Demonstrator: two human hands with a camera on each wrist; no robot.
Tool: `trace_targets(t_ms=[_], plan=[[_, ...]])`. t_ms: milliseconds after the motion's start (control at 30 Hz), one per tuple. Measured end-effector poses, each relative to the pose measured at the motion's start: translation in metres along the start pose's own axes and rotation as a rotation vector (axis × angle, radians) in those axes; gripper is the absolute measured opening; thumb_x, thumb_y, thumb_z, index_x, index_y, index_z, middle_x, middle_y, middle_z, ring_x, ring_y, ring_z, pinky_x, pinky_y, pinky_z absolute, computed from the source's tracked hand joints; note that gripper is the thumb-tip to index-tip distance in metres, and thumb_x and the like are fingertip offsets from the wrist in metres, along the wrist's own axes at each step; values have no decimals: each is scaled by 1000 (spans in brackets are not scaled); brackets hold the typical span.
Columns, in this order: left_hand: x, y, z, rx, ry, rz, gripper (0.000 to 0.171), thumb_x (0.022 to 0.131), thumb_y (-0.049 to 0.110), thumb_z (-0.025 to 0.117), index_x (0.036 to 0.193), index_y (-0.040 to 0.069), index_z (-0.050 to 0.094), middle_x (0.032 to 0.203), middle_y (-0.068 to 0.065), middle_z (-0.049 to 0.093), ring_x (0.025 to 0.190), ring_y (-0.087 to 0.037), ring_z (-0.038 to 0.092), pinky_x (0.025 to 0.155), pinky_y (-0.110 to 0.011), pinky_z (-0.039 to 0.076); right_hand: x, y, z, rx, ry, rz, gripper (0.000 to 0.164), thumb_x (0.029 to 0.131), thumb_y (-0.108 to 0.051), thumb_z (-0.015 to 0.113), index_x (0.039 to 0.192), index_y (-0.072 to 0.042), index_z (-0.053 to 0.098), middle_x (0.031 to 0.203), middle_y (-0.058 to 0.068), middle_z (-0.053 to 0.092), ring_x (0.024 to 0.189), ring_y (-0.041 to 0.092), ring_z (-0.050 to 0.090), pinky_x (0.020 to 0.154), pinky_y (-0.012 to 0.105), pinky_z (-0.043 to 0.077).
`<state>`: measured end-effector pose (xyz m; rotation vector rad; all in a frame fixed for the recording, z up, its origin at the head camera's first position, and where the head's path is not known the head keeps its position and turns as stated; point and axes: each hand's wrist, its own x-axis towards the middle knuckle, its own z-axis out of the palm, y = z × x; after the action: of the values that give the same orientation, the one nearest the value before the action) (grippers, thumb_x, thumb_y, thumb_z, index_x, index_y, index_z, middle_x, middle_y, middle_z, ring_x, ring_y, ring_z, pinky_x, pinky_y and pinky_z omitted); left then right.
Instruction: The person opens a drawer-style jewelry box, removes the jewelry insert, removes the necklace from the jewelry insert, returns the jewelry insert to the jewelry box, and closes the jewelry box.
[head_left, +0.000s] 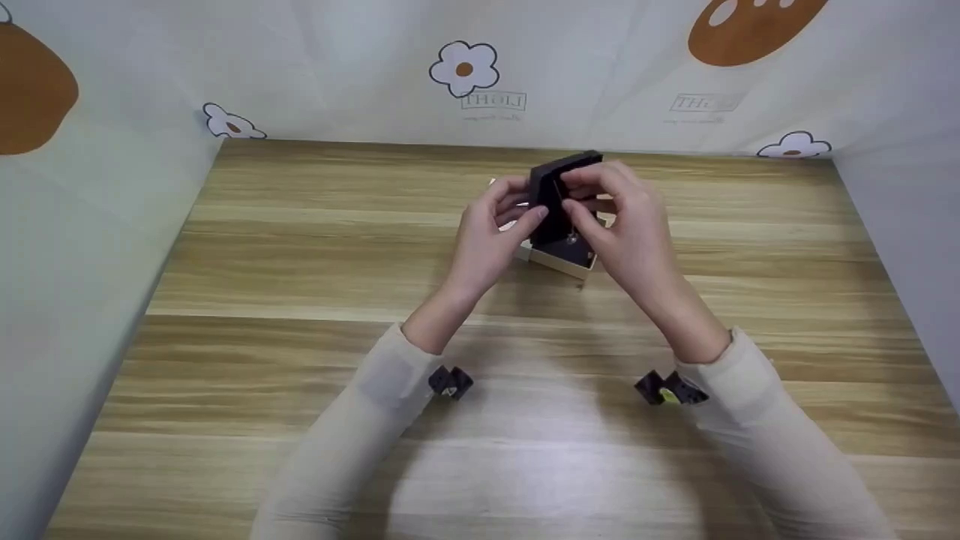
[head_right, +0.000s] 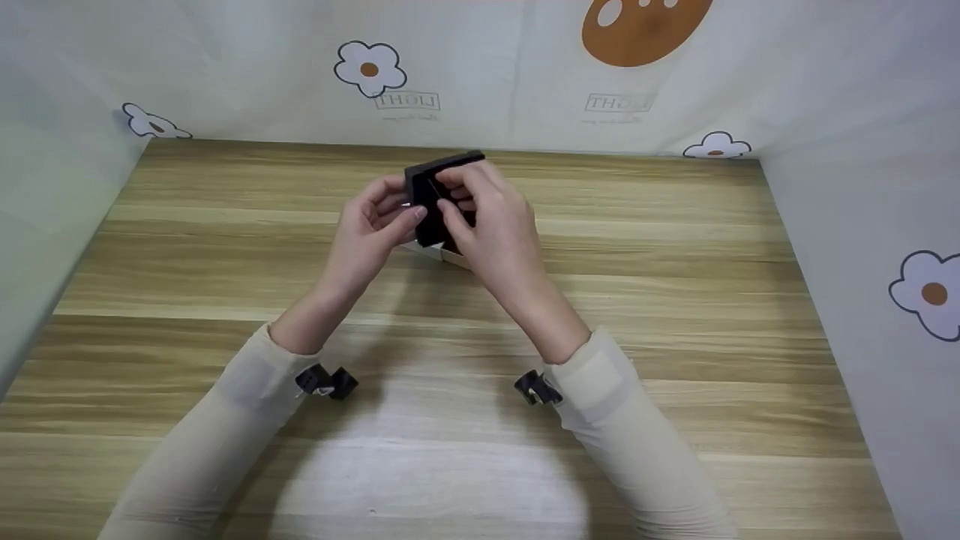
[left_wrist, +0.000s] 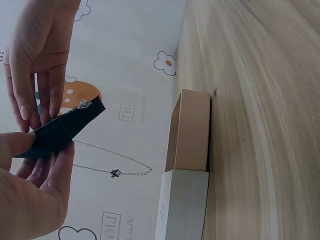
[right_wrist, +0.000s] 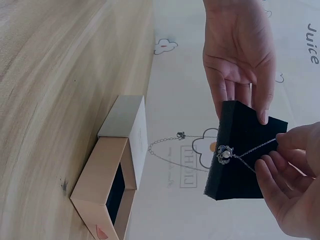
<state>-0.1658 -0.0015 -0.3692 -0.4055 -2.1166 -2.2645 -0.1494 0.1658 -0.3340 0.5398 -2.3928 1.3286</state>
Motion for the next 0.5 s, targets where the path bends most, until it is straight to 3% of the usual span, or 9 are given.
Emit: trace_targets(t_ms=[500], plan=[[-4,1,1,55,-21,79,34,92,0,67,124,-7,59,123,-20,66,112,-25,68,96,-27,56,-1,4,2,80,14,102,21,90,-1,69,112,2,69,108,10,67,99,13,68,83,18,59]])
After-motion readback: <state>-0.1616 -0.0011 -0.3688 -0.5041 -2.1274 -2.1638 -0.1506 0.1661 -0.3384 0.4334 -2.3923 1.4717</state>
